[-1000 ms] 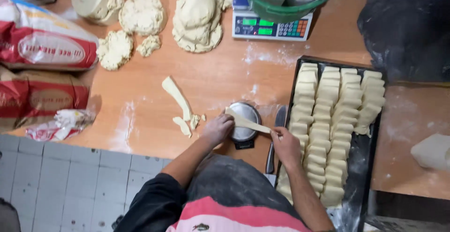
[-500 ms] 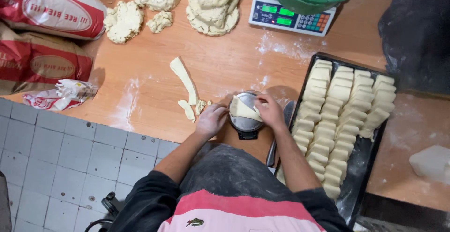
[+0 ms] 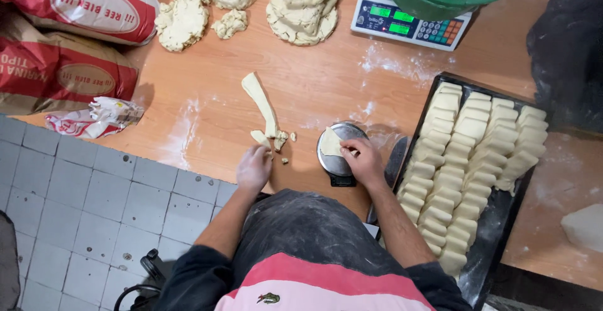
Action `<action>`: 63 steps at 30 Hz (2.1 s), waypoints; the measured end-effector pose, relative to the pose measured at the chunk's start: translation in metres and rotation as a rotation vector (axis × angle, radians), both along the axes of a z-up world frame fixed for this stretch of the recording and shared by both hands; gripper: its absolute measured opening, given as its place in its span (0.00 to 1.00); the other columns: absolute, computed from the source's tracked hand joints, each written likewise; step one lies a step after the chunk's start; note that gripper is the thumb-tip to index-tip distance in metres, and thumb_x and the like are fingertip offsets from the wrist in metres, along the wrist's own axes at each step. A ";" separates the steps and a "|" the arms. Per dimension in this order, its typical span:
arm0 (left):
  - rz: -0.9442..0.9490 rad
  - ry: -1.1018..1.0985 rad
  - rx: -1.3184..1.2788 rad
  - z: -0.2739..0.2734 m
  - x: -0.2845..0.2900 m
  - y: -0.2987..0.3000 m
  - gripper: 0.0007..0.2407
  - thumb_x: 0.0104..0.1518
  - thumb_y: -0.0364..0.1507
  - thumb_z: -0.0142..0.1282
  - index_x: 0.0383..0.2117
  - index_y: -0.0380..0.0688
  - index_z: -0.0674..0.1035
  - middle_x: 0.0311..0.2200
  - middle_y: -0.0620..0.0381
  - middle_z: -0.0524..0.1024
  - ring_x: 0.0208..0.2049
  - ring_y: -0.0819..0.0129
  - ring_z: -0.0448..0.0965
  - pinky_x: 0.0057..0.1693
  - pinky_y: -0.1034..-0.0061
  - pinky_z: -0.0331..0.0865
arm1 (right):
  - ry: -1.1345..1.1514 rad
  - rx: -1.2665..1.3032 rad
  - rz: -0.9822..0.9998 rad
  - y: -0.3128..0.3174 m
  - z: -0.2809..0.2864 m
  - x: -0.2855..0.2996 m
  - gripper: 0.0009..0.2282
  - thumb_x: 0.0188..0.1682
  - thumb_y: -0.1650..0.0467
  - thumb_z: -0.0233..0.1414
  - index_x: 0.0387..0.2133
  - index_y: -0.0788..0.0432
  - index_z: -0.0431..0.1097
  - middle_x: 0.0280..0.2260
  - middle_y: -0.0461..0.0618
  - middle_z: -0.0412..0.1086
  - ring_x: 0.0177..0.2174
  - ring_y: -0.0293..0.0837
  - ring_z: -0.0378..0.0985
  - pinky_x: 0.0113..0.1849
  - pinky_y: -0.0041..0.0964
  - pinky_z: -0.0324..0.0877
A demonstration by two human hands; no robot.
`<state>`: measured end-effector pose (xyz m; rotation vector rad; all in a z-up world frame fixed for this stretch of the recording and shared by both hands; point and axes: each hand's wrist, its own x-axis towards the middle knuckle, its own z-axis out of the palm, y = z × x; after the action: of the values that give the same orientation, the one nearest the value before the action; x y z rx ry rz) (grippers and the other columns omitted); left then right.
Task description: Weighing and shaping dough pieces into triangles for pastries on a workbench.
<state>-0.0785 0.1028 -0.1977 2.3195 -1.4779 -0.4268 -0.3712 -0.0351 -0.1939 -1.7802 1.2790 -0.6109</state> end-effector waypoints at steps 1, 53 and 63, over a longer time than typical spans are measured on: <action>0.005 0.000 0.002 -0.008 0.002 -0.005 0.07 0.55 0.28 0.60 0.39 0.48 0.82 0.45 0.54 0.79 0.47 0.55 0.79 0.52 0.63 0.73 | 0.000 0.002 0.005 0.002 -0.002 0.000 0.08 0.46 0.67 0.60 0.36 0.55 0.79 0.40 0.51 0.76 0.40 0.50 0.80 0.43 0.42 0.74; -0.297 0.439 -0.012 -0.011 -0.092 -0.065 0.13 0.53 0.26 0.60 0.46 0.45 0.78 0.41 0.49 0.76 0.37 0.59 0.82 0.47 0.66 0.76 | 0.042 0.238 -0.272 0.116 0.010 -0.071 0.13 0.48 0.69 0.57 0.46 0.58 0.75 0.39 0.51 0.74 0.32 0.41 0.80 0.37 0.36 0.75; -0.311 0.459 -0.268 -0.014 -0.106 -0.052 0.09 0.61 0.24 0.54 0.45 0.40 0.82 0.39 0.46 0.82 0.41 0.53 0.82 0.49 0.63 0.74 | 0.049 0.221 -0.265 0.118 0.030 -0.069 0.13 0.49 0.69 0.56 0.47 0.58 0.75 0.41 0.52 0.74 0.34 0.43 0.80 0.38 0.36 0.75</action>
<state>-0.1848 0.0505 -0.2117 1.6502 -1.5447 -0.7364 -0.4404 0.0831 -0.1641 -1.4657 1.5674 -0.5495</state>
